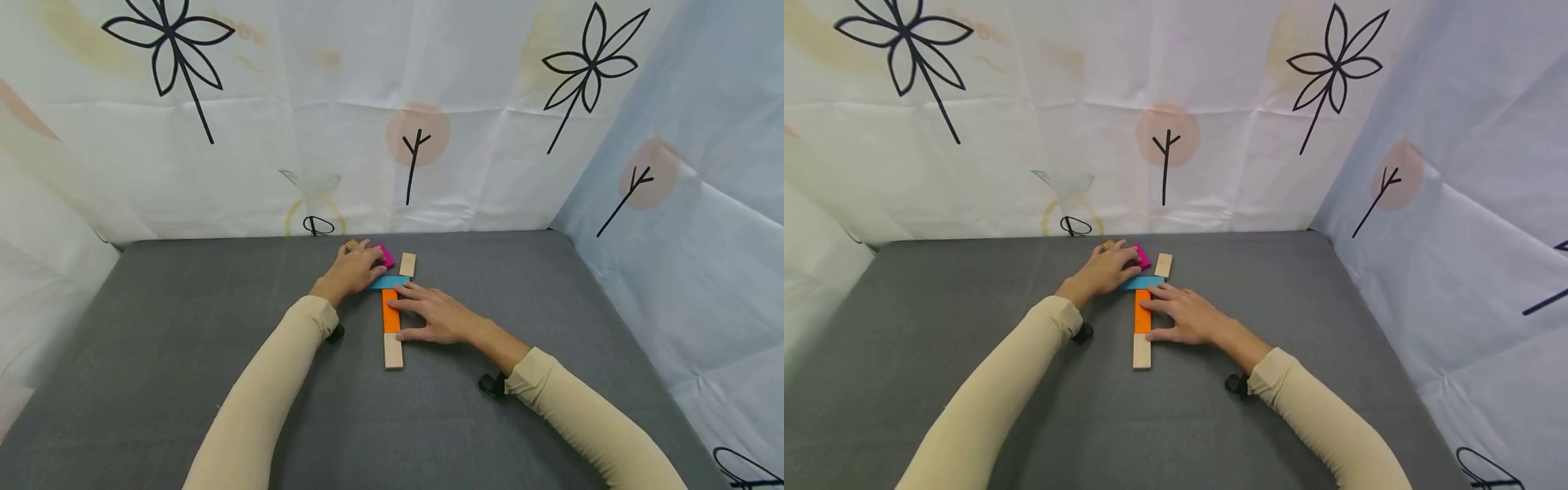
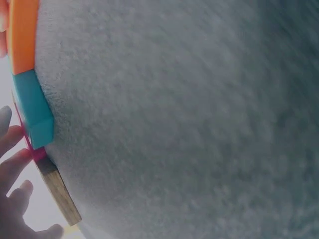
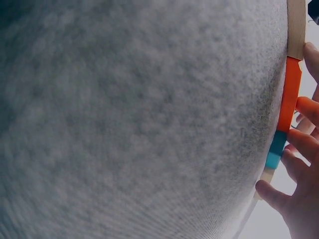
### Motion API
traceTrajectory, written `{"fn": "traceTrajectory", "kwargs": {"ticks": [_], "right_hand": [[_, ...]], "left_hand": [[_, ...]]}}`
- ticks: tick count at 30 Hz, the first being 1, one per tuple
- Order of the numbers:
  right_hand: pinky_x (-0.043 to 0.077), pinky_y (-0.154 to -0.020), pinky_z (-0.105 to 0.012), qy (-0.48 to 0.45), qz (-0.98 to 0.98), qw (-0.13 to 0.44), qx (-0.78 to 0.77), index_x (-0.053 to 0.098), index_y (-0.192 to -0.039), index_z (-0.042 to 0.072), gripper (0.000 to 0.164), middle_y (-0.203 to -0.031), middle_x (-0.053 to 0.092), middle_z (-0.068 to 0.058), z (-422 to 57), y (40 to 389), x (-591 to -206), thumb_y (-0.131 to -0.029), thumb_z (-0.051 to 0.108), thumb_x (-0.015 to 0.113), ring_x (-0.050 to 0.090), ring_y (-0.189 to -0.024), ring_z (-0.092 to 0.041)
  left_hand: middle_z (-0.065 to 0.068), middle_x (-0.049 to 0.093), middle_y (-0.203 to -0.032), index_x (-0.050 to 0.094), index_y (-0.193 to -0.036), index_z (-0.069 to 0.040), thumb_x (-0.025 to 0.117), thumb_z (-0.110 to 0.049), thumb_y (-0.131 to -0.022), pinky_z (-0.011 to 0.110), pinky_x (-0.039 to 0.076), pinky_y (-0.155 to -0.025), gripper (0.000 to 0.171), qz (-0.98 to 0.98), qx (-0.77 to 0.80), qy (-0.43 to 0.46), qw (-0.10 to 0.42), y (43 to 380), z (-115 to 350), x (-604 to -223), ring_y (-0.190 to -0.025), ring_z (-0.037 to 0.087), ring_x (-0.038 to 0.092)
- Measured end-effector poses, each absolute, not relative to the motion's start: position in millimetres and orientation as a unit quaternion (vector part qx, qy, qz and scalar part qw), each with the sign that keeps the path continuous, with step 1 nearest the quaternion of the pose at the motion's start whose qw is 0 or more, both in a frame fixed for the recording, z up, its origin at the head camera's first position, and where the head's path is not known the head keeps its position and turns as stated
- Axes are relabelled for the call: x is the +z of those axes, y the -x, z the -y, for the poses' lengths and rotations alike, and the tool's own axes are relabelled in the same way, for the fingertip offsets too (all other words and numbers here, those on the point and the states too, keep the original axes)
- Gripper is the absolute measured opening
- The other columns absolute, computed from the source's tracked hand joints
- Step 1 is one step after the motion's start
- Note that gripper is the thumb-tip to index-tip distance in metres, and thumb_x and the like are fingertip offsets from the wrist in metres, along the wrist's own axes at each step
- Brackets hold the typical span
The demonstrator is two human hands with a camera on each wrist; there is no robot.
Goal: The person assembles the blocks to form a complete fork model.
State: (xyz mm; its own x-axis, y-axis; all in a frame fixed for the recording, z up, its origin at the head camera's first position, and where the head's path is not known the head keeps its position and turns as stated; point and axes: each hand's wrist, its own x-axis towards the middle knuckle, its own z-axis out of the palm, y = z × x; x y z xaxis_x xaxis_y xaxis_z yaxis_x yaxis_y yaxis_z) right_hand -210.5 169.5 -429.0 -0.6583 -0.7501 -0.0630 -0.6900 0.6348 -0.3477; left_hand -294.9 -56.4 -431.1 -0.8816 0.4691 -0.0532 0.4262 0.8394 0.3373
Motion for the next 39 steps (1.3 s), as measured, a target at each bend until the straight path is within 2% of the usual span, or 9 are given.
{"fn": "traceTrajectory", "kwargs": {"ticks": [7, 12, 17, 24, 39], "right_hand": [[0.028, -0.113, -0.061, 0.404, -0.897, 0.099, -0.15, 0.049, -0.149, 0.018, 0.067, -0.161, 0.03, -0.009, -169.7, 209.8, -429.3, -0.095, 0.054, 0.061, 0.021, -0.15, -0.028], [0.028, -0.113, -0.06, 0.405, -0.896, 0.098, -0.151, 0.049, -0.149, 0.018, 0.066, -0.161, 0.03, -0.01, -168.3, 210.0, -428.6, -0.095, 0.054, 0.061, 0.021, -0.15, -0.029], [0.028, -0.113, -0.06, 0.401, -0.898, 0.102, -0.15, 0.049, -0.149, 0.018, 0.066, -0.161, 0.03, -0.009, -168.1, 210.0, -428.9, -0.095, 0.054, 0.061, 0.021, -0.15, -0.028], [0.029, -0.113, -0.06, 0.403, -0.897, 0.097, -0.152, 0.05, -0.149, 0.018, 0.067, -0.161, 0.031, -0.009, -169.6, 211.0, -431.7, -0.094, 0.054, 0.062, 0.022, -0.15, -0.028], [0.029, -0.112, -0.061, 0.402, -0.897, 0.1, -0.155, 0.049, -0.149, 0.018, 0.066, -0.161, 0.031, -0.009, -169.1, 210.5, -428.3, -0.094, 0.053, 0.062, 0.022, -0.15, -0.029]], "left_hand": [[0.01, 0.049, -0.149, 0.061, -0.138, -0.014, 0.057, -0.036, -0.102, 0.065, 0.014, -0.115, 0.043, -0.963, 0.176, -0.203, 0.019, 296.5, 55.0, -435.5, -0.148, 0.032, 0.025], [0.01, 0.051, -0.148, 0.063, -0.137, -0.014, 0.058, -0.039, -0.101, 0.066, 0.014, -0.115, 0.044, -0.97, 0.163, -0.178, 0.001, 296.3, 49.7, -439.3, -0.147, 0.032, 0.027], [0.01, 0.05, -0.149, 0.063, -0.136, -0.014, 0.058, -0.037, -0.101, 0.067, 0.013, -0.114, 0.042, -0.972, 0.157, -0.176, 0.008, 295.3, 46.6, -436.9, -0.148, 0.032, 0.027], [0.006, 0.044, -0.154, 0.059, -0.14, -0.02, 0.056, -0.036, -0.102, 0.066, 0.013, -0.115, 0.042, -0.972, 0.141, -0.184, 0.045, 297.1, 48.9, -434.9, -0.15, 0.028, 0.023], [0.006, 0.04, -0.156, 0.059, -0.14, -0.016, 0.056, -0.03, -0.102, 0.061, 0.011, -0.118, 0.04, -0.955, 0.156, -0.236, 0.088, 295.5, 56.2, -427.9, -0.15, 0.029, 0.021]]}}
